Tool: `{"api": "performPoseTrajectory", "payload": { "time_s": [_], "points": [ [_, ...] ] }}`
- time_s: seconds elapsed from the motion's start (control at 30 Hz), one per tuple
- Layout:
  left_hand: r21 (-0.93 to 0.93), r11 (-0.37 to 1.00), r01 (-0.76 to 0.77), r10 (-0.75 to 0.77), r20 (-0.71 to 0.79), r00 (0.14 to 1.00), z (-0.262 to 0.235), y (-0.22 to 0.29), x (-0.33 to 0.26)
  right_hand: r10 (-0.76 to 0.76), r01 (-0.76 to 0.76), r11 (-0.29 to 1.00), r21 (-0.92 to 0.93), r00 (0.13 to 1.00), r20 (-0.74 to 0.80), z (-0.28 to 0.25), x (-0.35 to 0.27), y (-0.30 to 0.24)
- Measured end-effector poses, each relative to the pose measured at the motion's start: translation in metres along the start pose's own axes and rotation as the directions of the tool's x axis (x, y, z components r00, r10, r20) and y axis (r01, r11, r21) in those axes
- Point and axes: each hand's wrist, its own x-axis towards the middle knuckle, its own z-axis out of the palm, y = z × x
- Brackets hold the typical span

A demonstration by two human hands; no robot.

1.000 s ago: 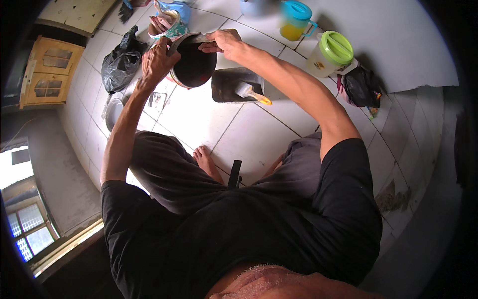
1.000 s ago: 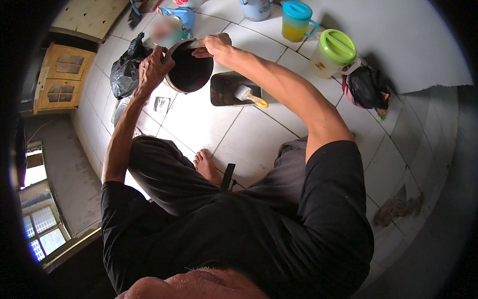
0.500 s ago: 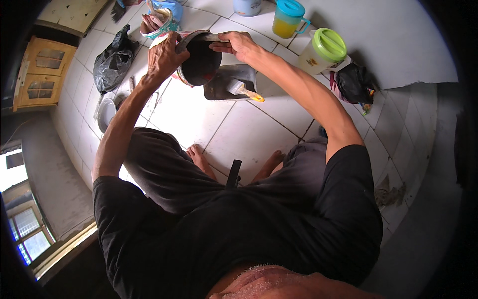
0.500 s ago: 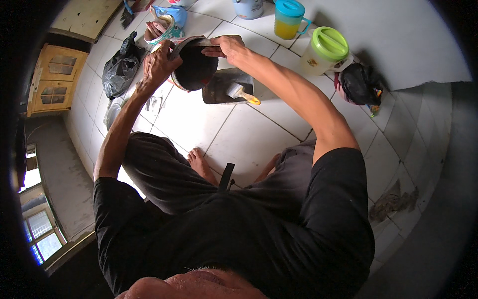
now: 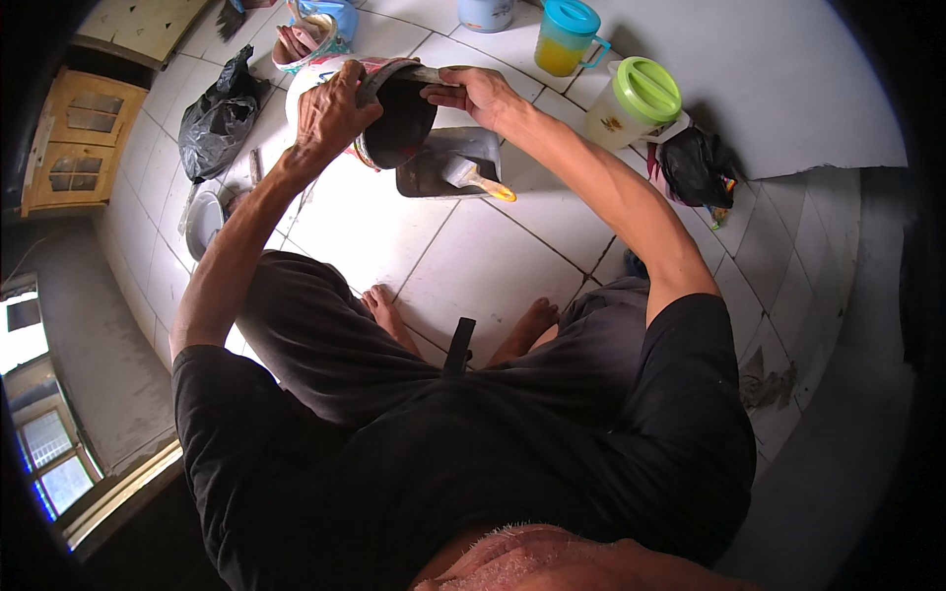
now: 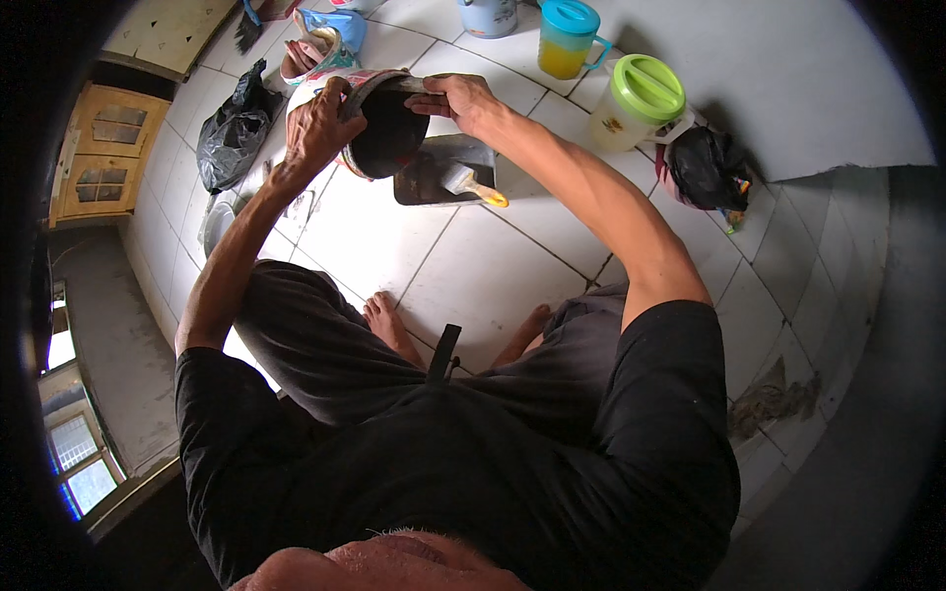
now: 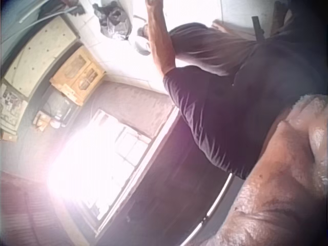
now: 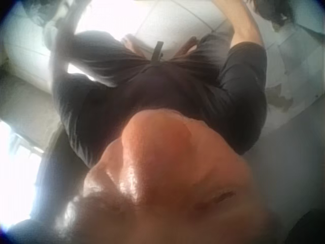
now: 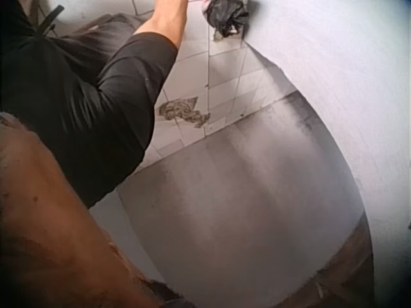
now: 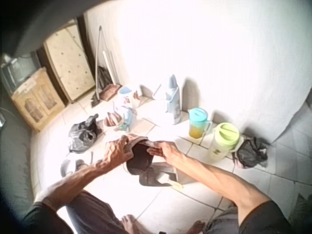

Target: The person stirs paint in a container with a brush, transfers some to a small tray, and wipes a brush and the floor with a cloth.

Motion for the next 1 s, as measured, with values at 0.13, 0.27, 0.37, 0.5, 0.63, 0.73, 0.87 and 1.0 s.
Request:
{"api": "performPoseTrajectory", "payload": {
  "time_s": [0.13, 0.27, 0.37, 0.5, 0.63, 0.73, 0.87, 1.0],
  "points": [
    [0.006, 1.0, -0.014, 0.015, -0.013, 1.0, 0.0026, 0.0029, -0.0009, 0.006, -0.006, 1.0, 0.002, 1.0, 0.007, -0.0033, -0.0033, 0.0007],
    [0.01, 0.999, -0.041, 0.041, -0.022, 0.999, 0.0057, 0.0036, -0.0009, 0.014, -0.014, 1.0, 0.0, 1.0, 0.017, -0.0063, -0.005, -0.0008],
    [0.015, 0.999, -0.051, 0.052, -0.022, 0.998, 0.0059, 0.0036, -0.0017, 0.021, -0.021, 1.0, 0.0, 1.0, 0.012, -0.0069, -0.0062, -0.001],
    [0.023, 0.999, -0.047, 0.047, -0.019, 0.999, 0.0053, 0.0036, -0.0021, 0.01, -0.01, 1.0, -0.005, 1.0, 0.013, -0.0063, -0.0071, -0.0009],
    [0.035, 0.997, -0.066, 0.067, -0.033, 0.997, 0.0024, 0.0035, -0.0034, 0.002, -0.002, 1.0, -0.006, 1.0, 0.023, -0.0047, -0.0059, -0.0005],
    [0.037, 0.997, -0.067, 0.068, -0.038, 0.997, 0.0011, 0.0038, -0.0041, -0.002, 0.002, 1.0, -0.002, 0.999, 0.033, -0.0049, -0.0036, -0.0001],
    [0.048, 0.997, -0.06, 0.063, -0.062, 0.996, 0.0018, 0.0005, -0.0061, 0.003, -0.004, 1.0, 0.003, 0.999, 0.037, -0.0013, -0.0025, -0.0004],
    [0.057, 0.996, -0.065, 0.068, -0.066, 0.995, 0.0013, -0.0004, -0.0068, 0.008, -0.009, 1.0, 0.025, 0.999, 0.052, -0.003, 0.0, 0.0014]
  ]
}}
